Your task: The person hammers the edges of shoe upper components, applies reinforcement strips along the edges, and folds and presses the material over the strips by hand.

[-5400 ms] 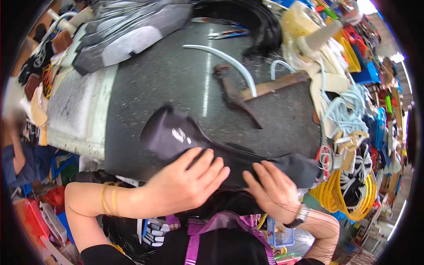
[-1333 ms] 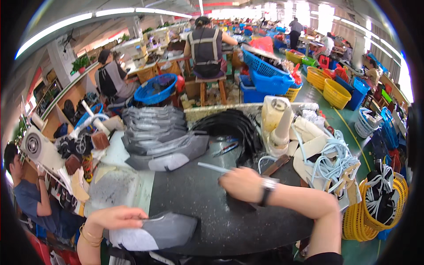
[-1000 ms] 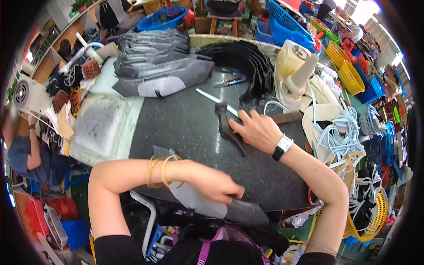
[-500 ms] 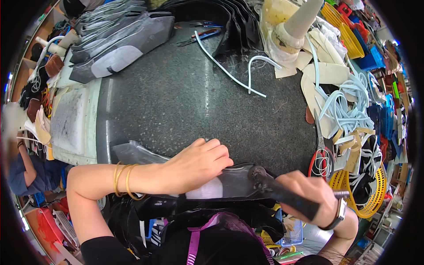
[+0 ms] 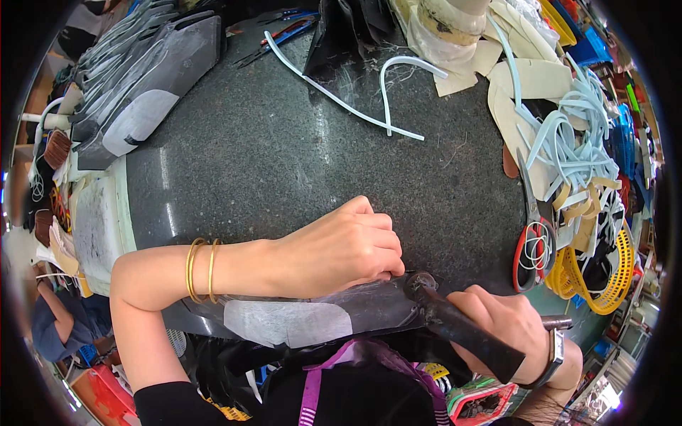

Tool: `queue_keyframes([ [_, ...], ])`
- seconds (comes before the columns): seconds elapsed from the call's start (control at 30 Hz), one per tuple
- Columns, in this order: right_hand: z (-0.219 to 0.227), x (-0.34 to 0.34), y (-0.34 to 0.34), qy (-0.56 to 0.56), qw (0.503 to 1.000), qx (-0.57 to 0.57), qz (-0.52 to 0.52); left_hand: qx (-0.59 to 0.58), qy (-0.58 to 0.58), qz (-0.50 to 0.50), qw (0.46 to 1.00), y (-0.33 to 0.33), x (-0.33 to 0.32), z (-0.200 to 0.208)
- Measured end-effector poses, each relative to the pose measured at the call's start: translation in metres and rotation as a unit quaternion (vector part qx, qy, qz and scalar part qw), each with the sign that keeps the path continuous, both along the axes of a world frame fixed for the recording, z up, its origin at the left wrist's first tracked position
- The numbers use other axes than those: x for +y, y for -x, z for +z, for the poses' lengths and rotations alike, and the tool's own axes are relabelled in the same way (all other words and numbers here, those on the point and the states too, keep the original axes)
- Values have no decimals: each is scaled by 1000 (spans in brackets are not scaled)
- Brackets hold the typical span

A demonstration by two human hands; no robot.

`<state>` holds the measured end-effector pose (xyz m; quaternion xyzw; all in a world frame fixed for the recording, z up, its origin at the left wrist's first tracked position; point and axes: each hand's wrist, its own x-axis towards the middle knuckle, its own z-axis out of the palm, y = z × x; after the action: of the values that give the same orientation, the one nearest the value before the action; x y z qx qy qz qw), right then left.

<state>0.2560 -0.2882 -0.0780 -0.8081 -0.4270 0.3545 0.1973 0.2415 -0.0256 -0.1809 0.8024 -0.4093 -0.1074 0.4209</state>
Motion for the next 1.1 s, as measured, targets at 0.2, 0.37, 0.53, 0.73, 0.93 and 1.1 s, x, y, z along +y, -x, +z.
queue_keyframes([
  [0.2,6,21,-9,-5,1000,-6,-15,-176,-18,-24,984,1,1,-5],
  [0.37,9,33,-17,66,997,-17,36,-169,-69,7,983,10,8,11],
  [0.53,0,28,-9,33,996,-77,-5,-148,-52,64,985,38,10,9],
  [0.73,-18,34,-9,-101,987,-122,4,-132,-202,-17,970,48,3,31],
  [0.93,-5,42,-6,23,988,-150,-3,-28,-71,83,994,59,32,15],
  [1.1,-1,53,4,-86,980,-175,39,-215,-235,-28,948,67,10,41],
])
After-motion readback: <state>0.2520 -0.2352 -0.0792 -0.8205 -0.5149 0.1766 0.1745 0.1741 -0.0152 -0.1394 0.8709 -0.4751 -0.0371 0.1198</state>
